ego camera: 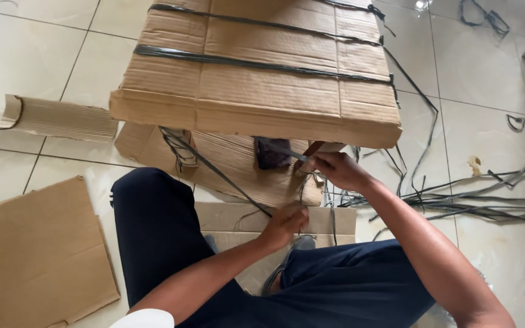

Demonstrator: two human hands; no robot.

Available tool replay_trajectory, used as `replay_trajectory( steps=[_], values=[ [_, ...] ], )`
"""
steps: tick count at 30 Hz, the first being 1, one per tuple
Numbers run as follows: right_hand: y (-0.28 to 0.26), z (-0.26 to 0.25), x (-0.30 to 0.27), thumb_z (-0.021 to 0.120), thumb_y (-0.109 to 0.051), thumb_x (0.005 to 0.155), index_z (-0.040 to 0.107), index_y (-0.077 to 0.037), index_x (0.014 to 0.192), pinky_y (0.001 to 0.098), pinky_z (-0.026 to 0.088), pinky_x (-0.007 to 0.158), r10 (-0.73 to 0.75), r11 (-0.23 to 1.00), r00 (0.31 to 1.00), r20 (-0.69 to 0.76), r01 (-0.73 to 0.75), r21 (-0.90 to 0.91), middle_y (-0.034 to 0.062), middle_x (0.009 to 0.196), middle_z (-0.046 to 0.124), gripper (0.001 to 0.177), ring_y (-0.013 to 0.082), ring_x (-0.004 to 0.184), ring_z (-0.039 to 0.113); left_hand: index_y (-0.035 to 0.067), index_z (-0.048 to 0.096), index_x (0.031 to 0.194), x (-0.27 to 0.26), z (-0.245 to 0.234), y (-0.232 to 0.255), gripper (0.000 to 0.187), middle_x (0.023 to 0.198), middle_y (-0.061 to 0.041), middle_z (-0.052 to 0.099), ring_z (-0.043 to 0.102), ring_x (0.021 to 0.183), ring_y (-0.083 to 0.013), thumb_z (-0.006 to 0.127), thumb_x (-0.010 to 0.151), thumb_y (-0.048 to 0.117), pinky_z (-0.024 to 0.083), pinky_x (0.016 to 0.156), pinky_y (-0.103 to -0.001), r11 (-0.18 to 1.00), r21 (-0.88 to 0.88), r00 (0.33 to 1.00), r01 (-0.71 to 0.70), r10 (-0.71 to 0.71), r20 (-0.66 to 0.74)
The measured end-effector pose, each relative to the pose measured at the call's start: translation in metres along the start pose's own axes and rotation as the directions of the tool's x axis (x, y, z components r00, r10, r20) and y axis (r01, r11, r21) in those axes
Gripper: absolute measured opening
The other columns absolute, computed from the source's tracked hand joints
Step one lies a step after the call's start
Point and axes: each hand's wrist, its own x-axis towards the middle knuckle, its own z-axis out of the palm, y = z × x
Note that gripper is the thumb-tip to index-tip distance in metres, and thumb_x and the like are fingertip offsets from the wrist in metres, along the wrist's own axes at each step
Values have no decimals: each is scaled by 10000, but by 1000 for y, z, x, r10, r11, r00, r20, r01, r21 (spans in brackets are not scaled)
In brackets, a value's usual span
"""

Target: The person ties plastic straps around cardboard protectors on a wooden chair.

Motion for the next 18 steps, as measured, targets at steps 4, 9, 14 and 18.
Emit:
replay_trajectory(
  steps=[4, 9, 14, 18],
  values=[
    [-4, 2, -5, 548, -343, 1036, 701, -97, 1179, 369, 550, 857, 31, 998, 999, 26, -32, 57, 72, 1067, 778, 323, 200, 959, 718, 118, 636, 931, 32, -5, -4, 270, 793, 61, 553, 492, 723, -63, 536, 1060, 333, 424, 666, -270, 994, -90, 963, -55, 29, -267],
    [-16, 8, -9, 509, -345, 1084, 701, -35, 1122, 412, 559, 794, 118, 921, 975, 188, -178, 346, 78, 1084, 750, 367, 228, 897, 610, 193, 640, 960, 51, -8, 63, 231, 666, 93, 458, 382, 535, -32, 557, 1017, 401, 274, 451, -238, 957, -266, 887, 112, -217, -407],
    [-18, 27, -6, 491, -386, 1038, 537, -183, 1406, 310, 488, 1001, -76, 928, 951, 299, -43, 371, 63, 1090, 718, 423, 145, 1065, 640, 197, 713, 1045, 57, -21, 70, 242, 722, 101, 576, 399, 560, -11, 601, 995, 406, 276, 484, -216, 937, -311, 852, 161, -291, -436],
    [-35, 14, -12, 458, -428, 1063, 706, -161, 1204, 315, 484, 993, 127, 987, 916, 380, -154, 41, 5, 1156, 731, 391, 137, 1070, 657, 162, 719, 1024, 63, -48, 65, 279, 752, 103, 653, 365, 527, -30, 548, 1029, 382, 290, 474, -230, 937, -345, 750, 61, -271, -604]
  ],
)
